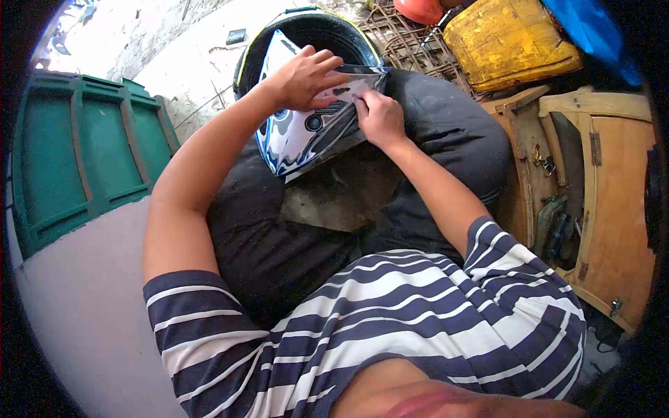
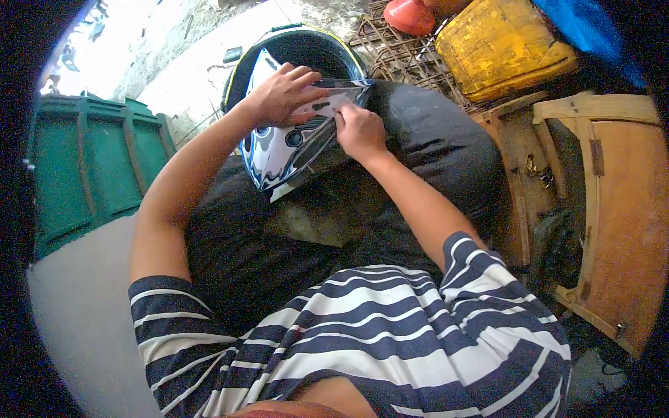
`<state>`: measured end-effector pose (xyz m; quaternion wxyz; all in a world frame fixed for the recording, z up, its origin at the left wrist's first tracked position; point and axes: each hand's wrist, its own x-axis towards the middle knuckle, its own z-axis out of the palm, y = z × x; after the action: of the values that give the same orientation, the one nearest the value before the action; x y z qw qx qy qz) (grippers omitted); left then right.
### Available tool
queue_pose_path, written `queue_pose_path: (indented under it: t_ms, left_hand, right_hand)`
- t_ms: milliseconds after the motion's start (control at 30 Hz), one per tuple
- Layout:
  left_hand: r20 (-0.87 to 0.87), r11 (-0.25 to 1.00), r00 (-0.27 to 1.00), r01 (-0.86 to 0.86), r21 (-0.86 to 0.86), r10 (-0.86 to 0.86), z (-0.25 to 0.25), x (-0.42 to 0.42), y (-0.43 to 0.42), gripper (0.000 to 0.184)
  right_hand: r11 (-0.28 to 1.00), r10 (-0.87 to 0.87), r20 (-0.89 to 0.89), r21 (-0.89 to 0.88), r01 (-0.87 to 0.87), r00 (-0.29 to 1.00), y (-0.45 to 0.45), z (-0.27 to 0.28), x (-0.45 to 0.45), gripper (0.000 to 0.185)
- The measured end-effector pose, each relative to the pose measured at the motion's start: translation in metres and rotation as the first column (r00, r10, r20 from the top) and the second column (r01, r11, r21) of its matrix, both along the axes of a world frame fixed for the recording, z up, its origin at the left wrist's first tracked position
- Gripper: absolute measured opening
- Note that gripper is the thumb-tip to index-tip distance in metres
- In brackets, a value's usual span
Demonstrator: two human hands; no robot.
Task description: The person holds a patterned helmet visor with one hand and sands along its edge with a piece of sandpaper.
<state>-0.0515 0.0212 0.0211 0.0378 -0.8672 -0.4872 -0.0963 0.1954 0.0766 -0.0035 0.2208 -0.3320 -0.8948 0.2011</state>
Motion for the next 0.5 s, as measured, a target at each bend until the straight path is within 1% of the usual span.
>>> queue_pose_path:
  t_ms: [67,100,133,200,233,267,367,400,433,500]
  left_hand:
    - [-0.01,1.0,1.0,-0.015,0.021,0.015,-0.003,0.0,-0.002,0.056]
    - [-0.012,1.0,1.0,-0.017,0.004,0.017,-0.001,0.001,-0.002,0.056]
    - [-0.013,1.0,1.0,-0.02,-0.017,0.019,0.001,0.001,-0.003,0.057]
    - [-0.016,0.998,0.999,-0.03,-0.057,0.029,0.003,0.002,-0.003,0.057]
    - [-0.02,0.999,1.0,-0.019,-0.04,0.018,0.003,0.002,-0.002,0.056]
    - [-0.022,1.0,1.0,-0.013,-0.021,0.013,0.004,0.002,-0.002,0.056]
    - [-0.015,0.999,1.0,-0.002,0.041,0.003,0.001,0.002,-0.001,0.056]
    - [-0.014,0.998,1.0,0.005,0.06,-0.004,-0.001,0.0,-0.002,0.056]
    - [-0.012,0.999,1.0,-0.003,0.037,0.003,-0.003,-0.001,-0.006,0.056]
    - [-0.003,1.0,1.0,-0.007,0.015,0.007,-0.003,-0.001,-0.001,0.056]
  right_hand:
    - [0.991,-0.128,-0.003,-0.042,0.128,0.992,0.015,0.0,0.002,0.015]
    - [0.979,-0.192,-0.006,-0.069,0.191,0.981,0.021,0.002,0.001,0.015]
    - [0.97,-0.24,0.005,-0.039,0.24,0.971,0.025,0.005,0.001,0.015]
    - [0.995,-0.099,-0.002,0.014,0.099,0.995,0.013,0.0,0.0,0.015]
    - [0.998,-0.029,-0.002,0.047,0.029,1.0,0.007,0.0,0.0,0.015]
    - [0.999,0.042,-0.009,0.015,-0.042,0.999,0.001,0.002,0.001,0.017]
    - [0.978,-0.2,-0.02,-0.056,0.199,0.98,0.024,-0.007,0.005,0.018]
    - [0.964,-0.255,-0.005,-0.074,0.254,0.967,0.029,0.001,0.003,0.019]
    - [0.975,-0.222,0.017,-0.014,0.222,0.975,0.025,0.006,0.0,0.019]
    - [0.999,-0.019,0.03,0.04,0.018,0.999,0.013,-0.014,0.0,0.018]
